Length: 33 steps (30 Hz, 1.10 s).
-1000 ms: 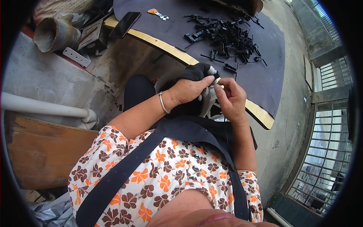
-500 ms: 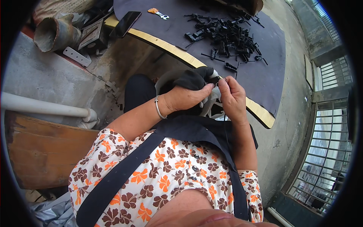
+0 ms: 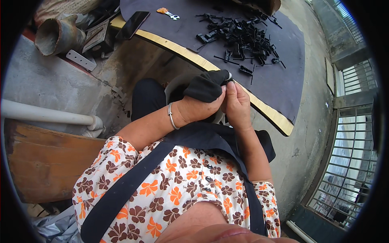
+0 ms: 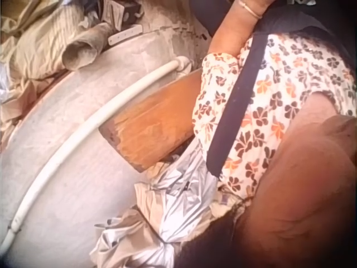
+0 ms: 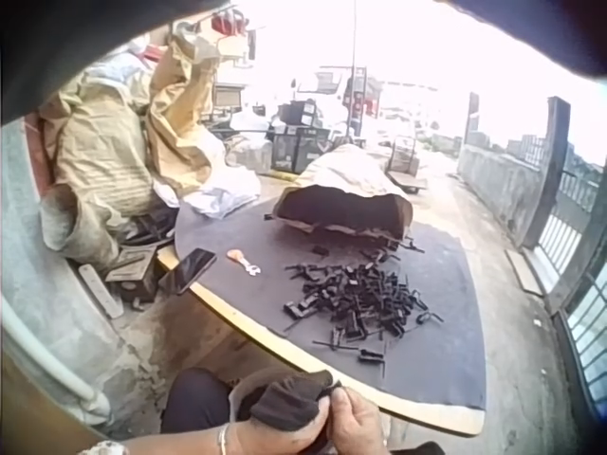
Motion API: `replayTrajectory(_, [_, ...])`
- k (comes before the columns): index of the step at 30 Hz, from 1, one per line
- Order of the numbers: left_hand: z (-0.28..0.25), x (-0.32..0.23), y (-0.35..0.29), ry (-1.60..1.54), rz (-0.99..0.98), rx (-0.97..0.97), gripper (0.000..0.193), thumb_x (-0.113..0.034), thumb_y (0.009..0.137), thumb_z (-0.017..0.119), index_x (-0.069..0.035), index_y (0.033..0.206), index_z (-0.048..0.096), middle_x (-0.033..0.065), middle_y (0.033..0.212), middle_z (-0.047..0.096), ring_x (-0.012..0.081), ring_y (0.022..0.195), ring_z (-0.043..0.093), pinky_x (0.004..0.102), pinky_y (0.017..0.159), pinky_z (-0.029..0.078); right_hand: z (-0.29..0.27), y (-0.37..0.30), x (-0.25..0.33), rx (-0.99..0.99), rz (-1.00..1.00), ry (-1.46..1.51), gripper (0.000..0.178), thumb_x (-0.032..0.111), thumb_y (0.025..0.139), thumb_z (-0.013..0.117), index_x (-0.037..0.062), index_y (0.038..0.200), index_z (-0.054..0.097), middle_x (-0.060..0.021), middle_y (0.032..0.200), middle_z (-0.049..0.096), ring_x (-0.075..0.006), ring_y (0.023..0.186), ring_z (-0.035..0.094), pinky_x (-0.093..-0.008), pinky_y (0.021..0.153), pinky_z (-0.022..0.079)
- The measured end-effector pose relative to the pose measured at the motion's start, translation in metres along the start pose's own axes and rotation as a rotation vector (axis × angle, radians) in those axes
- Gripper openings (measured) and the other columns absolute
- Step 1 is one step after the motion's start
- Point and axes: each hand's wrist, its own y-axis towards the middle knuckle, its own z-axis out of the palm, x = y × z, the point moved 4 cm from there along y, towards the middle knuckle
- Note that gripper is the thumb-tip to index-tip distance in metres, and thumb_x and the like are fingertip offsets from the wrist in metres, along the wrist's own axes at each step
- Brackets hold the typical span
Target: Assembling small black plastic components onto a base or strap at a workbench.
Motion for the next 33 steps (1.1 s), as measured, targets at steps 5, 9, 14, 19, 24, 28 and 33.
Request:
replayTrajectory(5, [0.000, 0.004, -0.001, 0.048, 0.126, -0.023, 0.015, -0.007, 0.082, 0.058, 0.004, 0.092, 0.060, 0.0148, 0.088, 0.062, 0.0256, 0.077, 0.061, 0.0325, 0.073, 0.048, -0.013, -0.004, -0.014, 0.140, 0.216, 0.197, 0.023, 0.020, 0.096, 0.046, 0.0033, 0.082, 0.055, 0.0061, 0.067, 0.048, -0.0021, 0.060, 0.040, -0.0184, 0.054, 0.035])
replayTrajectory(9, [-0.003, 0.015, 0.004, -0.320, -0.118, 0.033, 0.014, -0.010, 0.086, 0.057, 0.004, 0.090, 0.058, 0.0097, 0.084, 0.060, 0.0185, 0.074, 0.057, 0.0284, 0.069, 0.046, -0.022, 0.002, 0.003, 0.082, -0.036, -0.213, 0.017, 0.015, 0.089, 0.056, -0.0012, 0.094, 0.056, 0.0012, 0.076, 0.054, -0.0044, 0.070, 0.046, -0.0197, 0.063, 0.040])
replayTrajectory(14, [0.004, 0.030, -0.003, -0.613, -0.477, 0.079, 0.019, -0.011, 0.089, 0.052, 0.003, 0.102, 0.055, 0.0047, 0.083, 0.059, 0.0089, 0.066, 0.053, 0.0240, 0.061, 0.044, -0.031, -0.004, 0.005, 0.117, -0.125, -0.455, 0.012, 0.005, 0.083, 0.062, -0.0007, 0.093, 0.062, 0.0042, 0.072, 0.052, -0.0029, 0.063, 0.044, -0.0175, 0.056, 0.037])
replayTrajectory(19, [0.007, 0.027, -0.004, -0.553, -0.427, 0.173, 0.021, -0.009, 0.089, 0.049, 0.002, 0.106, 0.055, 0.0018, 0.079, 0.058, 0.0036, 0.057, 0.048, 0.0205, 0.053, 0.042, -0.034, 0.001, 0.024, 0.090, -0.317, -0.462, 0.014, 0.001, 0.081, 0.063, 0.0004, 0.095, 0.062, 0.0043, 0.074, 0.054, -0.0023, 0.063, 0.045, -0.0157, 0.057, 0.037])
replayTrajectory(24, [0.009, 0.014, 0.001, -0.726, -0.442, 0.387, 0.022, -0.008, 0.087, 0.049, 0.001, 0.106, 0.055, -0.0010, 0.073, 0.056, 0.0035, 0.060, 0.048, 0.0205, 0.054, 0.042, -0.029, 0.004, 0.011, 0.086, -0.074, -0.136, 0.009, 0.007, 0.085, 0.062, 0.0022, 0.087, 0.055, 0.0072, 0.072, 0.049, -0.0022, 0.062, 0.039, -0.0170, 0.055, 0.034])
replayTrajectory(28, [0.008, 0.023, -0.004, -0.550, -0.350, 0.270, 0.023, -0.009, 0.085, 0.050, 0.001, 0.106, 0.055, 0.0026, 0.076, 0.058, 0.0086, 0.065, 0.052, 0.0245, 0.061, 0.045, -0.028, 0.001, 0.014, 0.215, -0.032, -0.393, 0.020, 0.018, 0.091, 0.056, 0.0022, 0.079, 0.052, 0.0070, 0.070, 0.047, -0.0031, 0.064, 0.039, -0.0190, 0.056, 0.034])
replayTrajectory(33, [0.007, 0.017, -0.001, -0.357, -0.232, 0.247, 0.025, -0.007, 0.082, 0.052, 0.002, 0.105, 0.053, 0.0123, 0.088, 0.060, 0.0227, 0.078, 0.057, 0.0318, 0.074, 0.046, -0.022, 0.001, 0.009, 0.256, -0.011, -0.451, 0.034, 0.028, 0.096, 0.045, 0.0003, 0.079, 0.055, 0.0056, 0.069, 0.049, -0.0049, 0.066, 0.041, -0.0214, 0.060, 0.038])
